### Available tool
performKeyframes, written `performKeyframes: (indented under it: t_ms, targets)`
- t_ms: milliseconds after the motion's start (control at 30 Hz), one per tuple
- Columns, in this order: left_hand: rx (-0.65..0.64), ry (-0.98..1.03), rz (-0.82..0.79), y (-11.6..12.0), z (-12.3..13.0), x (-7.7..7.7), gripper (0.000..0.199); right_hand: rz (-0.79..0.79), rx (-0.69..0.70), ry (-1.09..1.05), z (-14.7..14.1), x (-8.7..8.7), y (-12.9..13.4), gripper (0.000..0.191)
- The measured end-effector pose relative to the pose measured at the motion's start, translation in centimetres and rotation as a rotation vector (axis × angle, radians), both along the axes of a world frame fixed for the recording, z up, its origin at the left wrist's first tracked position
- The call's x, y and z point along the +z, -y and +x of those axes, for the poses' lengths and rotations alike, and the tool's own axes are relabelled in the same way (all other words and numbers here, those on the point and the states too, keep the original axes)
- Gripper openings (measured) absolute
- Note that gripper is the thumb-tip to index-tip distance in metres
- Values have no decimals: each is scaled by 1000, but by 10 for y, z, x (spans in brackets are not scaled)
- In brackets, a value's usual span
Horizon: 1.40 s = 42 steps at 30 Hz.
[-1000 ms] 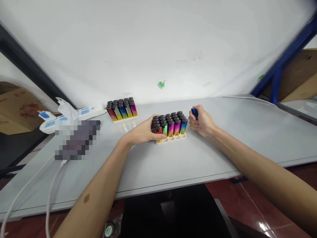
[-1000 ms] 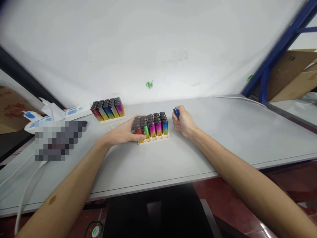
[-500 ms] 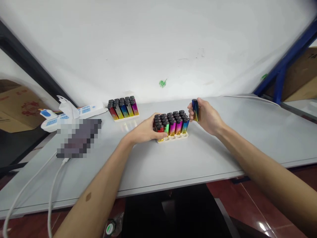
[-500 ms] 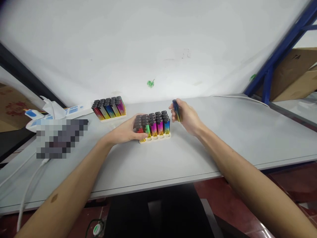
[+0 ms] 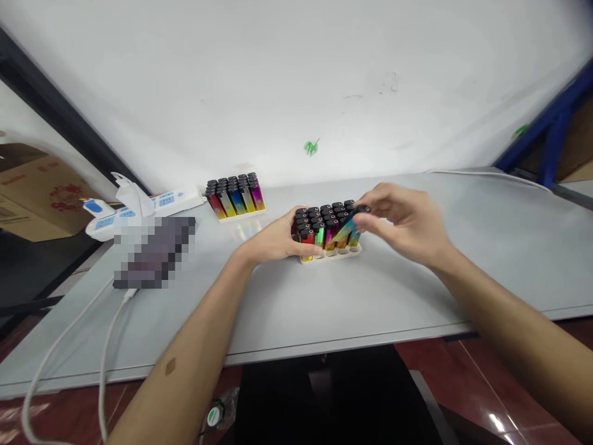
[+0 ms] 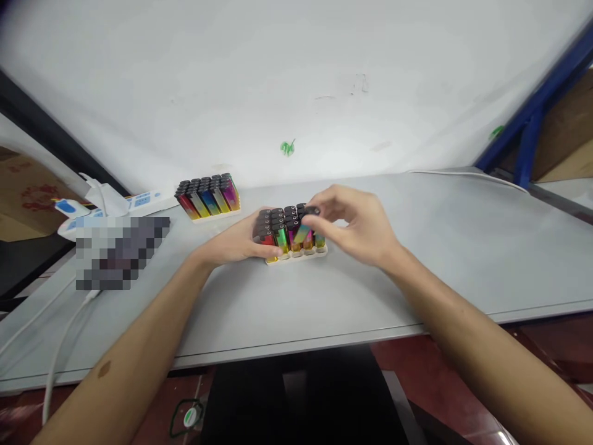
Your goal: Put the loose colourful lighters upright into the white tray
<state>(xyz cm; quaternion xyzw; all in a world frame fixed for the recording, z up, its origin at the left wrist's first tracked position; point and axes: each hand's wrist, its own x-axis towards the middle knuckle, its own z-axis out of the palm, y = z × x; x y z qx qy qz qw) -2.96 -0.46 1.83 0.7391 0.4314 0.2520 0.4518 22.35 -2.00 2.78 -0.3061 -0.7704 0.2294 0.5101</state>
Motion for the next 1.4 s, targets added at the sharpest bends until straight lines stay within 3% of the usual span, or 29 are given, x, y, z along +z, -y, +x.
performKeyframes:
  t_ms: [200,367,733,967,1100,1200,1400]
  targets:
    - [3,-13,-17,2,1,4,73,277,-22,243,-24,-19,11,12]
    - [9,-15,-26,3,1,5,74,238,-41,227,-29,-28,9,20]
    - [10,-15,-16,2,-1,3,81,172,-69,194,-34,-35,6,15]
    - [48,4,-11,3,4,-1,107,309,-172,374,-35,-32,9,14]
    - [85,24,54,4,7,-5,90,414,-324,326,-29,-26,3,13]
    - [92,12,91,3,7,-7,78,304,-359,184,-21,-25,-10,31]
    - [100,-7,101,1,6,-9,73,-299,40,47,-13,-40,-33,74]
